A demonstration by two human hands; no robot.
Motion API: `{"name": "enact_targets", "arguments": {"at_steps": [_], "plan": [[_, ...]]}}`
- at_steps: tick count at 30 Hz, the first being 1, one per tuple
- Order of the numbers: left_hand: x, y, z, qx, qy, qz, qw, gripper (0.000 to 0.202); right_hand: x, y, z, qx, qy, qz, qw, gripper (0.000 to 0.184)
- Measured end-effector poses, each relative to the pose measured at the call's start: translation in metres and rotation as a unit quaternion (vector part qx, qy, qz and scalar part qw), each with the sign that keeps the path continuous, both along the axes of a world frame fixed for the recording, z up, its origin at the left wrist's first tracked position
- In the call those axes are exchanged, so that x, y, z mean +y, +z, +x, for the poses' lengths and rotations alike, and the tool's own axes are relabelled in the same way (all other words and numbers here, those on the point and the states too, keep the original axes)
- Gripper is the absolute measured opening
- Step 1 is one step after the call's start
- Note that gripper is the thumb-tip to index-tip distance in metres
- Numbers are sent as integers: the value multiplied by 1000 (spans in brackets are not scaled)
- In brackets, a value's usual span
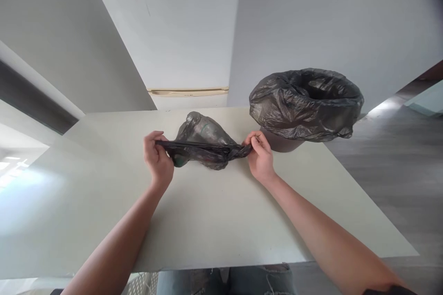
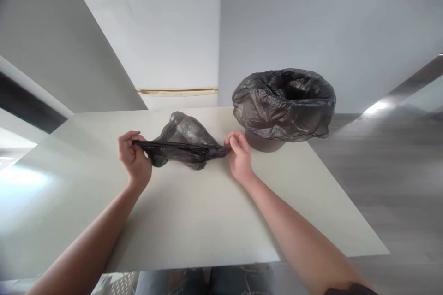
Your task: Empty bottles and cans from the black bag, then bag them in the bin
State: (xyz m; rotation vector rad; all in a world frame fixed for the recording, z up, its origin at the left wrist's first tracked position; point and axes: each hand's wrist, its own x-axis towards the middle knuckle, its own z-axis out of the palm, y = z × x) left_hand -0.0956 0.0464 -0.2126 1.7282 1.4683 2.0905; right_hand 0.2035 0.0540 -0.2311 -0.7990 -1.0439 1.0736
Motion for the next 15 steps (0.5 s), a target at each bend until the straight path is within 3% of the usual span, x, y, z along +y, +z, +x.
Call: {"name": "enact_targets", "arguments": {"at_steps": [3, 5, 10, 12, 15], "plan": [[7, 1, -8, -26, 32, -9, 999, 24, 4, -1, 11, -64, -32, 6, 997, 26], [10, -2, -10, -46, 19, -37, 998, 25, 5, -3, 15, -138, -40, 46, 989, 29], [7, -8, -3, -30, -59, -125, 990, 20, -5, -3, 2, -329, 65, 153, 930, 61], [5, -8, -1, -12, -82, -125, 989, 19, -9, -3, -4, -360, 71, 167, 915, 47], [5, -10, -2, -21, -66, -107, 992, 17, -8, -5, -4, -304, 17, 138, 942, 36]]}}
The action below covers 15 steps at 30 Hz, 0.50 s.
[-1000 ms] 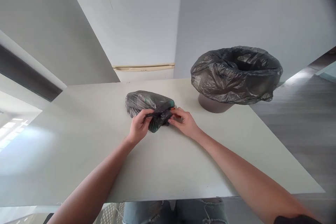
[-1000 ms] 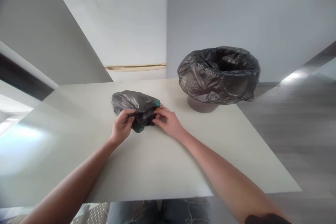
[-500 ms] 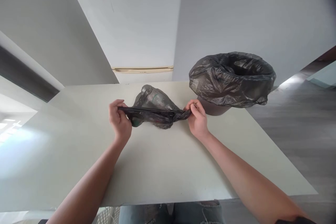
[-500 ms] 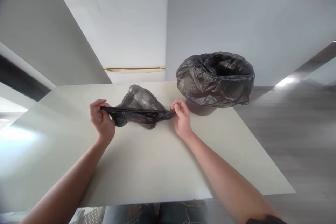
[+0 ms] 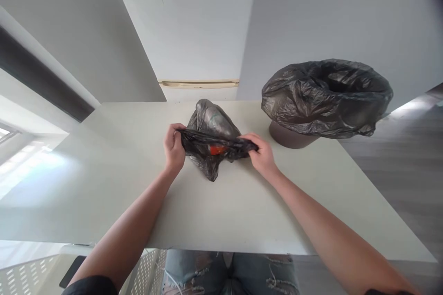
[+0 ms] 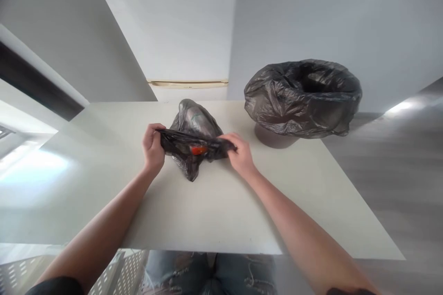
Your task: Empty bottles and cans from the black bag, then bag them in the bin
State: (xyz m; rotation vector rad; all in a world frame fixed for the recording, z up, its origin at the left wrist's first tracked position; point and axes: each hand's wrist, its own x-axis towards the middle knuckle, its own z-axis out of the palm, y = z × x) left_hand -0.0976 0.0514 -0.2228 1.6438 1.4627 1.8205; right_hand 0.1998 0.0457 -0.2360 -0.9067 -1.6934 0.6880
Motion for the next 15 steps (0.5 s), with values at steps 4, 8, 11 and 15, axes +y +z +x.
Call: {"name": "enact_targets", "arguments": {"at_steps": [4, 8, 11, 15], "plan": [[6, -6, -7, -30, 63, -3, 998, 14, 9, -6, 8, 159, -117, -52, 979, 27], [5, -4, -6, 5, 87, 7, 996, 15, 17, -7, 8, 314, -83, -148, 934, 27], [-5, 8, 0, 102, 122, 100, 982, 16, 19, -5, 8, 355, -3, -198, 914, 38], [-26, 18, 18, 274, -35, 258, 926, 23, 20, -7, 9, 313, 3, -202, 928, 31]]}}
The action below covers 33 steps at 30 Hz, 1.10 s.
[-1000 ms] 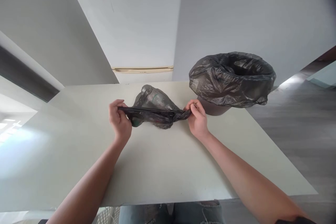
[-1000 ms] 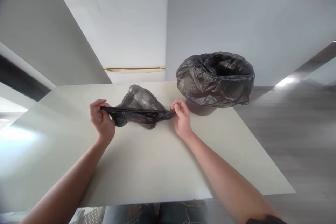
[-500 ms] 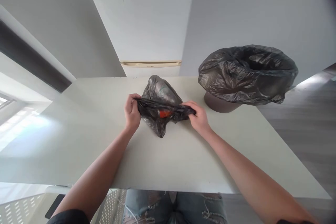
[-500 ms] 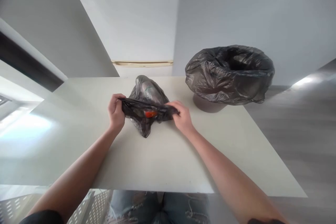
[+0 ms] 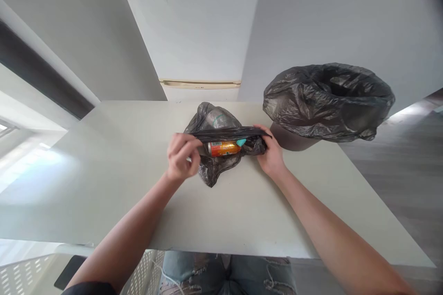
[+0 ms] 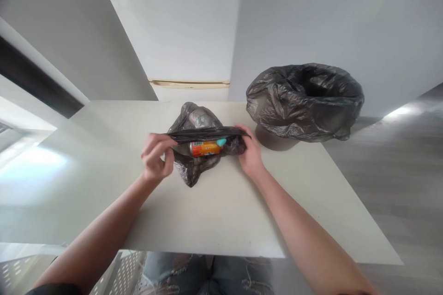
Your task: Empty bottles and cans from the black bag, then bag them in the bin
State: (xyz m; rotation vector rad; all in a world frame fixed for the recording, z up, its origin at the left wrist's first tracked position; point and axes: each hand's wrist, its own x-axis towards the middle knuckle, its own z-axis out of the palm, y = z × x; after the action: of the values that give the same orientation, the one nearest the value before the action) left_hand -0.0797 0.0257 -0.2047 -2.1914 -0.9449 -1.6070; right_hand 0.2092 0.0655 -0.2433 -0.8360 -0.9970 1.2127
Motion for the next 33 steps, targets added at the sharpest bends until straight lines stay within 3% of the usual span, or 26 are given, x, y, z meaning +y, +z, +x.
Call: {"name": "enact_targets", "arguments": {"at_steps": [2, 3, 7, 9, 14, 20, 23, 27, 31, 33], "plan": [[-8, -1, 13, 96, -93, -17, 991, 30, 0, -4, 0, -30, 1, 4, 1000, 31], [-11, -2, 20, 120, -108, -39, 986, 32, 0, -5, 0, -35, 5, 3, 999, 32], [-11, -9, 39, 117, -40, -156, 980, 32, -5, -8, -1, -16, 43, -31, 998, 35], [-9, -11, 40, 113, -17, -180, 977, 32, -9, -6, -2, -11, 84, -55, 995, 37], [-7, -12, 35, 102, -38, -154, 982, 25, -14, -4, -4, -21, 136, -92, 986, 40], [-8, -4, 31, 119, -25, -139, 983, 29, 0, -17, 1, -32, 87, -68, 993, 40], [-15, 8, 30, 91, 4, -73, 993, 26, 7, -19, 0, -7, 69, -69, 995, 39], [-30, 34, 34, -60, 39, -2, 997, 27, 10, -17, -5, 52, 58, -92, 993, 35], [-43, 75, 34, -231, 61, 102, 966, 31, 13, -21, -2, 9, 51, -71, 996, 33], [-50, 100, 20, -283, 102, 156, 941, 29, 15, -25, 1, -26, 49, -50, 997, 33]]}}
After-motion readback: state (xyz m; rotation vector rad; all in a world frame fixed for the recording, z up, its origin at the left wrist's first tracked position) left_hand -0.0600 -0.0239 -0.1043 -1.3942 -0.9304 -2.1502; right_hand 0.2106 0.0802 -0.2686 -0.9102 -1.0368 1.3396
